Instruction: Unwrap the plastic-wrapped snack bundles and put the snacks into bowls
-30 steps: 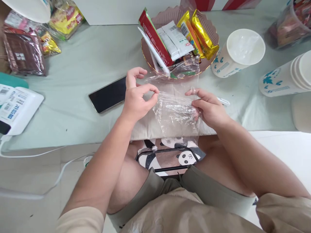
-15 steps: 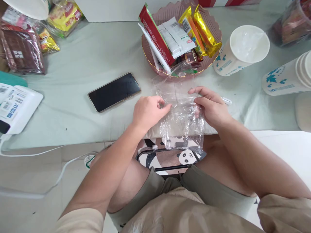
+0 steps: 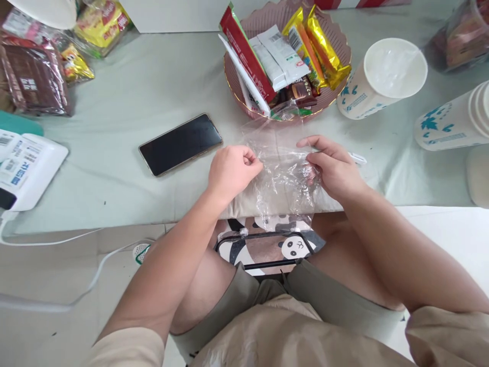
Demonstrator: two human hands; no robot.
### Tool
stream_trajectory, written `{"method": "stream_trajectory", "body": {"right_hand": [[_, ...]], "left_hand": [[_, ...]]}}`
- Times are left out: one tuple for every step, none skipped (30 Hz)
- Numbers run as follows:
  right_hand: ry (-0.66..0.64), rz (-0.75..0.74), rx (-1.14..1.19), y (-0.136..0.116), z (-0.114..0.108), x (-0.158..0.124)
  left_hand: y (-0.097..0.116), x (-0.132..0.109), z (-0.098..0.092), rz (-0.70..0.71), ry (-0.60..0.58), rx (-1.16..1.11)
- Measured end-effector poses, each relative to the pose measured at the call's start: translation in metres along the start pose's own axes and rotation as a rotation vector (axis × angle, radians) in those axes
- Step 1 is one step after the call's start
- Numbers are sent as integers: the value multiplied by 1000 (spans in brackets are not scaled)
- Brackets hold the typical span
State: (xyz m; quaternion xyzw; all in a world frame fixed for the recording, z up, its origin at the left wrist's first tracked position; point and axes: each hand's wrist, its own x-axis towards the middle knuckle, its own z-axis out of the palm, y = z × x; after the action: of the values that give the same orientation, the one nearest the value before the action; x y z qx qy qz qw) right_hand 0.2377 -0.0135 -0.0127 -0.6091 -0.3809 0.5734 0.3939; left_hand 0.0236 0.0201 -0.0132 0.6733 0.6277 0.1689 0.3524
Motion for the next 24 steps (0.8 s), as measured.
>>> {"method": "stream_trajectory", "body": {"right_hand": [[3, -2, -2, 1, 0, 0], [4, -5, -5, 2, -1, 0], [5, -10, -8, 2, -2, 0], [5, -15, -13, 3, -2, 0], [4, -19, -21, 3, -3, 0], [1, -21, -28, 4, -3, 0], [-7, -20, -31, 4, -3, 0], [-17, -17, -33, 3, -3, 0], [-29, -14, -36, 3, -3, -1], [-39, -10, -44, 2, -2, -1], [-45, -10, -55, 1, -2, -1], [-46, -13, -70, 1, -1, -2], [-43, -19, -84, 1, -1, -2], [-40, -25, -96, 0, 0, -2], [-37, -31, -102, 0, 0, -2], [-38, -34, -104, 0, 0, -2], [-41, -35, -104, 0, 0, -2], [-43, -35, -106, 0, 0, -2], [-47, -36, -109, 0, 0, -3], [-48, -38, -112, 0, 0, -3], [-47, -40, -115, 0, 1, -3], [-45, -40, -117, 0, 1, -3], [-42, -41, -115, -1, 1, -3], [-41, -40, -110, -1, 1, -3]], "left_hand": [[0, 0, -1, -1, 2, -12], [0, -1, -1, 0, 6, -26], [0, -1, -1, 1, 10, -43], [-1, -1, -2, 3, 16, -63], [-1, -1, -3, 3, 25, -81], [-2, 0, -3, 1, 39, -97], [-3, 0, -4, -3, 55, -108], [-3, 0, -5, -11, 73, -113], [-4, 1, -6, -21, 90, -115], [-5, 1, -7, -32, 102, -113], [-5, 1, -8, -41, 108, -112], [-6, 1, -8, -46, 110, -112], [-6, 1, -9, -45, 111, -113], [-6, 1, -8, -38, 114, -116], [-6, 2, -8, -28, 115, -118], [-6, 2, -7, -17, 117, -118], [-6, 3, -6, -6, 116, -114], [-5, 4, -5, 2, 109, -102], [-5, 5, -3, 5, 97, -84], [-4, 6, -2, 6, 82, -62], [-4, 6, -1, 8, 70, -41], [-4, 7, 0, 12, 62, -26], [-4, 8, 0, 18, 59, -18], [-4, 8, 0, 25, 63, -21]]}}
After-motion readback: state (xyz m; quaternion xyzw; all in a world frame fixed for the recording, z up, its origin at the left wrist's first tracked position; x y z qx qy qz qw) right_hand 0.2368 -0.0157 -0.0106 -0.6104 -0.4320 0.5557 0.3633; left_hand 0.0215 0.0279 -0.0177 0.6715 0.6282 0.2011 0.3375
